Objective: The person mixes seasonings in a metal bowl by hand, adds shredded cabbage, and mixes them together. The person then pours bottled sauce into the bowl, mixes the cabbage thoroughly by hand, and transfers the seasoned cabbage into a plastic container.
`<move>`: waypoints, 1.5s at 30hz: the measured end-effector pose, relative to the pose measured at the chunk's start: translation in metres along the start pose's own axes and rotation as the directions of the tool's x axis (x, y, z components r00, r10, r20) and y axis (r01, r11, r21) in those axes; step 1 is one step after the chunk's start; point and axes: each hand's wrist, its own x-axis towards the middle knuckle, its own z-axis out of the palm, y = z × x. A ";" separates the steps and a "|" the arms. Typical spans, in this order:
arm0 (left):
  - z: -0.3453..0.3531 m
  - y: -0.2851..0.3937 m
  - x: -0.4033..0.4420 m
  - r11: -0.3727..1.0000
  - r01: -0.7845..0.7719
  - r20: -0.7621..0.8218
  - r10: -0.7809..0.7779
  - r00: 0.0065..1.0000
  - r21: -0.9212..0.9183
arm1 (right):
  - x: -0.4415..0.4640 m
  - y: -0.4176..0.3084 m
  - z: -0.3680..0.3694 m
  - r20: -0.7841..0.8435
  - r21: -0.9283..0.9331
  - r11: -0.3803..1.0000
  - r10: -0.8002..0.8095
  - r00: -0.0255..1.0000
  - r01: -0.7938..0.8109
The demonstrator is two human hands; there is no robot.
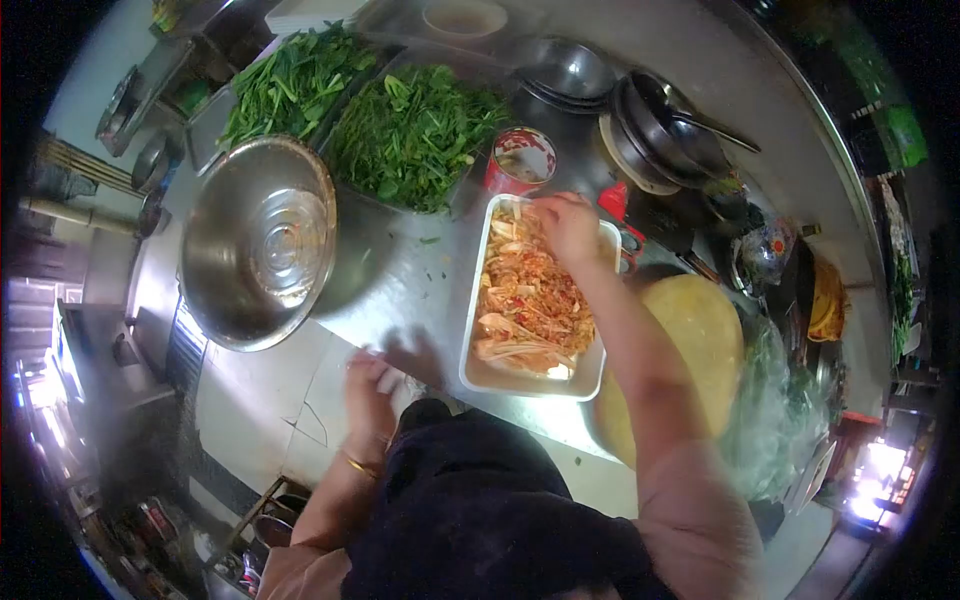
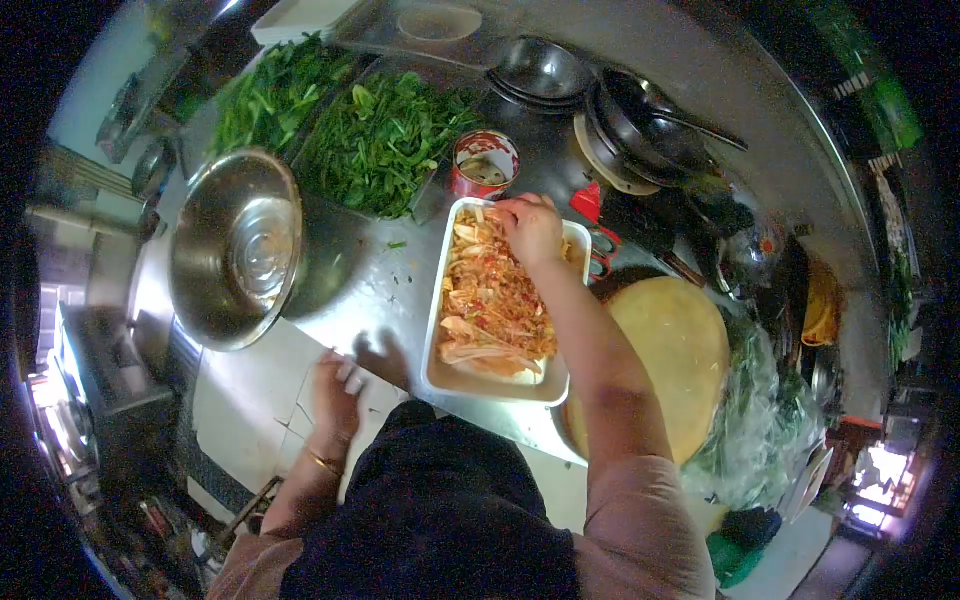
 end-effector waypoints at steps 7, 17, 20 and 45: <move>0.062 -0.044 -0.043 0.892 0.452 0.361 -0.422 0.832 0.003 | 0.013 0.007 -0.011 0.395 -0.054 0.998 -0.011 0.919 0.036; 0.068 -0.040 -0.047 0.896 0.443 0.397 -0.406 0.823 -0.002 | -0.009 -0.037 -0.009 0.587 -0.018 0.987 -0.119 0.801 0.160; 0.080 -0.032 -0.052 0.907 0.417 0.384 -0.406 0.830 0.058 | -0.011 -0.060 -0.019 0.721 -0.243 0.956 0.066 0.689 0.163; 0.024 0.021 0.027 0.650 0.622 0.492 -0.751 0.440 0.436 | -0.136 -0.113 -0.049 0.107 -0.356 0.916 0.239 0.965 -0.188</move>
